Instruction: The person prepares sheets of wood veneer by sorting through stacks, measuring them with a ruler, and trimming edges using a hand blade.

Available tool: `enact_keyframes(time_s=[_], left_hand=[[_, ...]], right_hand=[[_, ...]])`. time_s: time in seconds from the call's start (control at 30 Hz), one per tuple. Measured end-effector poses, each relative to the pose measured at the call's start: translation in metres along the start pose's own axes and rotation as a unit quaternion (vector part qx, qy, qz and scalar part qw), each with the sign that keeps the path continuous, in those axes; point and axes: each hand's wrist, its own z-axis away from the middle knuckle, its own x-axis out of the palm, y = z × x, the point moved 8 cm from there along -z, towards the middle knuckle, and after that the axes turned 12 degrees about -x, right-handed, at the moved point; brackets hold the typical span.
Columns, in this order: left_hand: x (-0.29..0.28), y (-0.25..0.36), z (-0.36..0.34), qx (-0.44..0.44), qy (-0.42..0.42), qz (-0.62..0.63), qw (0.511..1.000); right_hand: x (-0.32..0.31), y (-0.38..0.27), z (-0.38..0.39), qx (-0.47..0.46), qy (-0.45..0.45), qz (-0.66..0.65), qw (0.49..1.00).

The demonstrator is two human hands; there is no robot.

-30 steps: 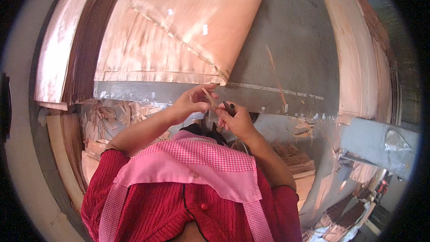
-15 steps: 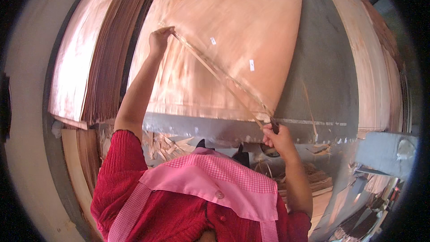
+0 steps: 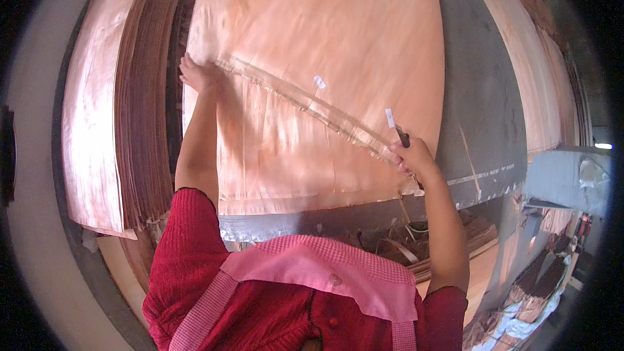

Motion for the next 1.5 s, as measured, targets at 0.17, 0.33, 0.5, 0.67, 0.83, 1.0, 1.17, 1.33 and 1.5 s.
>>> enact_keyframes(time_s=[0.17, 0.33, 0.5, 0.67, 0.83, 1.0, 1.17, 1.33, 1.5], left_hand=[[-0.009, 0.063, 0.080, 0.369, -0.342, 0.164, 0.848], [-0.004, 0.062, 0.126, 0.473, -0.406, 0.055, 0.780], [-0.036, 0.101, 0.183, 0.574, -0.337, 0.004, 0.746], [-0.048, 0.112, 0.256, 0.609, -0.443, 0.049, 0.656], [-0.049, 0.122, 0.272, 0.569, -0.393, 0.014, 0.722], [-0.090, 0.151, 0.376, 0.585, -0.467, 0.077, 0.659], [-0.085, 0.156, 0.406, 0.558, -0.465, 0.030, 0.687], [-0.093, 0.154, 0.434, 0.563, -0.444, 0.020, 0.697], [-0.091, 0.159, 0.439, 0.582, -0.397, -0.010, 0.709]], right_hand=[[0.004, 0.000, -0.005, 0.004, -0.002, 0.003, 1.000], [0.006, 0.033, -0.025, 0.021, -0.029, 0.011, 0.999], [0.009, 0.022, -0.019, 0.007, -0.003, -0.003, 1.000], [0.006, 0.029, -0.024, 0.005, -0.008, 0.015, 1.000], [0.002, 0.039, -0.026, -0.022, 0.028, 0.003, 0.999], [0.007, 0.024, -0.016, -0.028, 0.041, 0.067, 0.997], [0.000, 0.023, -0.016, -0.033, 0.053, 0.061, 0.996], [0.003, 0.025, 0.003, -0.053, -0.031, -0.097, 0.993], [-0.057, 0.028, 0.043, -0.153, -0.048, -0.006, 0.987]])
